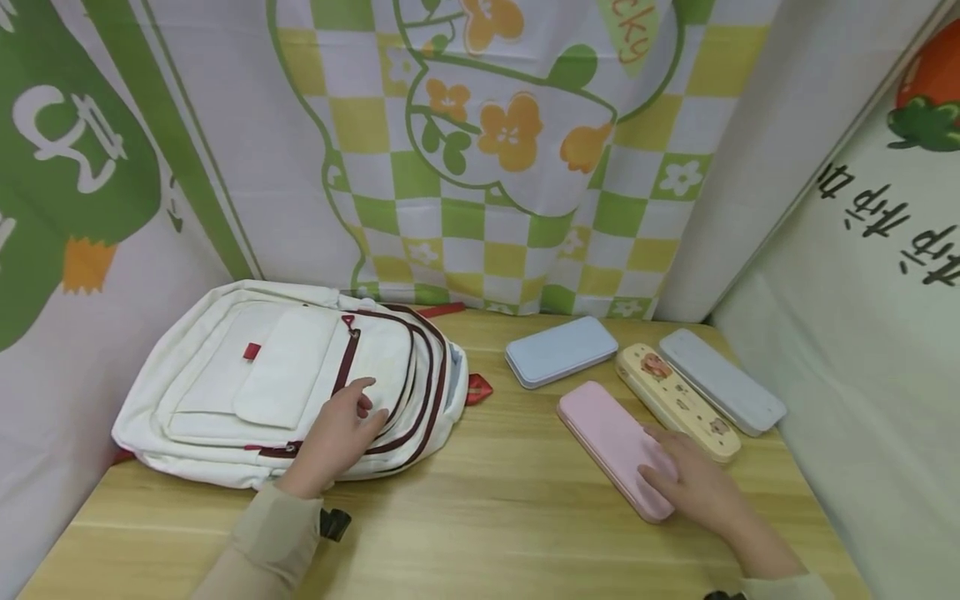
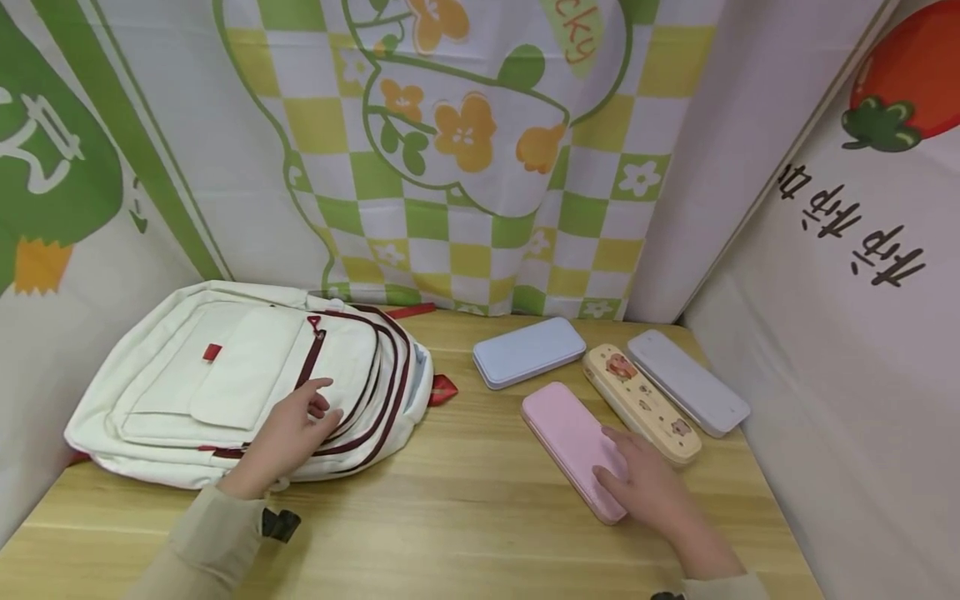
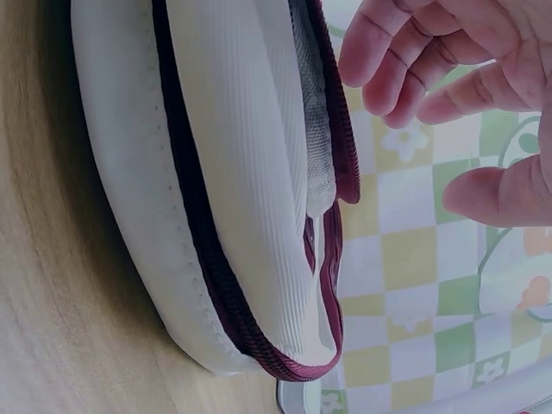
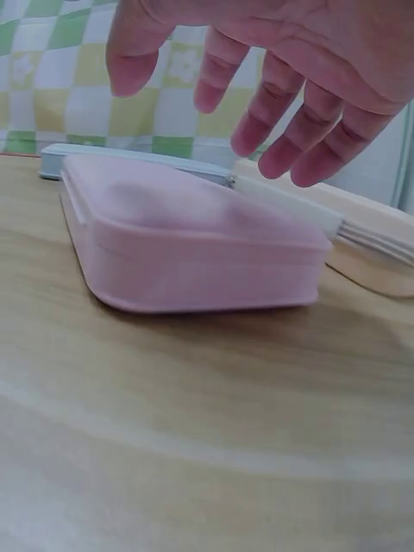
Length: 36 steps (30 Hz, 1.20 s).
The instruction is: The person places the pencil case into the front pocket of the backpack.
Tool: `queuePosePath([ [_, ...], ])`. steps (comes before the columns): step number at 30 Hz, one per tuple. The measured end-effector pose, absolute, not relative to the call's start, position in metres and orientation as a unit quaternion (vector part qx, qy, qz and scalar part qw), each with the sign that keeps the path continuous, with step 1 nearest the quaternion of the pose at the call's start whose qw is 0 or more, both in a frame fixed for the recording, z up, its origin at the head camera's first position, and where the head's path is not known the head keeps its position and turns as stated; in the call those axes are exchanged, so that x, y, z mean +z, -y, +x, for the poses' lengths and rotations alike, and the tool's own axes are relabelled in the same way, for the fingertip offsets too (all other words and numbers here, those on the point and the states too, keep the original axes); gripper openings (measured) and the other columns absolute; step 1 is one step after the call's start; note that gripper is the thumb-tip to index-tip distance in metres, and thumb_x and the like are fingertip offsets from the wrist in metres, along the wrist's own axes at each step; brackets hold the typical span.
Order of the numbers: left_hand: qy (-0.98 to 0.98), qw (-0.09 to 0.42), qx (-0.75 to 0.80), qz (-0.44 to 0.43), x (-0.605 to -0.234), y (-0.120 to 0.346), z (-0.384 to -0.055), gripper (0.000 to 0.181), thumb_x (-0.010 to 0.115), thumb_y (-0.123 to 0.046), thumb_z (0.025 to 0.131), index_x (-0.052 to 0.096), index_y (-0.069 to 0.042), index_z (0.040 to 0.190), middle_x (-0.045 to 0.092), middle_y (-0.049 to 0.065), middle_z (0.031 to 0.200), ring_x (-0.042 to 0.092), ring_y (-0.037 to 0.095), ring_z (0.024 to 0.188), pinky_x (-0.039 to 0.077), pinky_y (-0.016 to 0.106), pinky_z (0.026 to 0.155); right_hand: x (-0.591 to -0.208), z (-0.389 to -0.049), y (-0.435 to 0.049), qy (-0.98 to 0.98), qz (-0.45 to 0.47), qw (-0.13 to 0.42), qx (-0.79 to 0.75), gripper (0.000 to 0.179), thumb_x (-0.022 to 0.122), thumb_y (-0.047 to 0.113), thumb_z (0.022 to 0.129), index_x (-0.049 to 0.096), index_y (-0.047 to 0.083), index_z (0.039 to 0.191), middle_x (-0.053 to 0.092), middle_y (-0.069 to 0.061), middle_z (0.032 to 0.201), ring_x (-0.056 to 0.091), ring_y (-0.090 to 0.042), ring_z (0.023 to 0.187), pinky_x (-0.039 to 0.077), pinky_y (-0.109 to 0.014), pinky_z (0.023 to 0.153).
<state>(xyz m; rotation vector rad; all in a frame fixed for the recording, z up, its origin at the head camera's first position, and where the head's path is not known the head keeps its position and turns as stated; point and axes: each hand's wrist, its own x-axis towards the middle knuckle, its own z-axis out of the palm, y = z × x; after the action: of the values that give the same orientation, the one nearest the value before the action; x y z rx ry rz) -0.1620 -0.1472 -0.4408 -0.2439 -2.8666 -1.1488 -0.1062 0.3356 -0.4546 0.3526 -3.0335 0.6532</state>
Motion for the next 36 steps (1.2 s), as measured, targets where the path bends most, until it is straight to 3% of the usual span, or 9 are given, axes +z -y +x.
queuePosePath([
  [7,0.931,0.005,-0.357,-0.073,-0.445,0.143,-0.172,0.048,0.065,-0.017,0.096,0.057,0.011,0.134,0.063,0.01,0.094,0.059,0.024,0.084,0.05,0.046,0.081,-0.458,-0.1,-0.348,0.972,0.066,-0.001,0.227,0.06,0.074,0.023,0.094,0.054,-0.016,0.135,0.061,-0.036,0.122,0.058,-0.054,0.113,0.045,-0.066,0.095],
  [13,0.938,-0.01,-0.339,-0.077,-0.447,0.14,-0.181,0.043,0.064,-0.016,0.093,0.063,0.013,0.125,0.063,0.009,0.089,0.057,0.022,0.078,0.051,0.046,0.08,-0.46,-0.103,-0.353,0.969,0.032,-0.041,0.241,0.062,0.078,0.024,0.091,0.054,-0.016,0.132,0.064,-0.031,0.113,0.063,-0.049,0.103,0.051,-0.062,0.089],
  [22,0.948,-0.018,-0.308,-0.081,-0.449,0.135,-0.189,0.038,0.065,-0.012,0.088,0.067,0.012,0.118,0.062,0.006,0.08,0.056,0.021,0.074,0.051,0.045,0.077,-0.469,-0.102,-0.36,0.957,-0.006,-0.073,0.28,0.067,0.078,0.023,0.09,0.05,-0.016,0.136,0.061,-0.034,0.118,0.058,-0.055,0.112,0.048,-0.064,0.093],
  [29,0.952,-0.03,-0.294,-0.083,-0.45,0.133,-0.19,0.019,0.067,-0.008,0.086,0.067,0.005,0.1,0.049,0.001,0.064,0.047,0.018,0.065,0.046,0.039,0.07,-0.469,-0.099,-0.364,0.939,-0.035,-0.114,0.321,0.077,0.078,0.027,0.091,0.041,-0.017,0.144,0.049,-0.042,0.137,0.052,-0.058,0.123,0.043,-0.064,0.101],
  [32,0.955,-0.026,-0.282,-0.087,-0.45,0.134,-0.189,0.01,0.065,-0.006,0.085,0.065,0.002,0.092,0.055,0.001,0.068,0.052,0.019,0.067,0.048,0.039,0.069,-0.469,-0.099,-0.366,0.926,-0.054,-0.138,0.347,0.081,0.078,0.027,0.092,0.037,-0.016,0.147,0.046,-0.042,0.141,0.048,-0.058,0.128,0.04,-0.064,0.104],
  [36,0.956,-0.029,-0.279,-0.09,-0.449,0.135,-0.188,0.013,0.062,-0.003,0.086,0.068,0.003,0.095,0.066,0.006,0.08,0.061,0.022,0.075,0.053,0.044,0.074,-0.47,-0.101,-0.369,0.908,-0.082,-0.158,0.378,0.08,0.078,0.026,0.093,0.037,-0.016,0.147,0.05,-0.04,0.138,0.051,-0.053,0.126,0.043,-0.06,0.103],
])
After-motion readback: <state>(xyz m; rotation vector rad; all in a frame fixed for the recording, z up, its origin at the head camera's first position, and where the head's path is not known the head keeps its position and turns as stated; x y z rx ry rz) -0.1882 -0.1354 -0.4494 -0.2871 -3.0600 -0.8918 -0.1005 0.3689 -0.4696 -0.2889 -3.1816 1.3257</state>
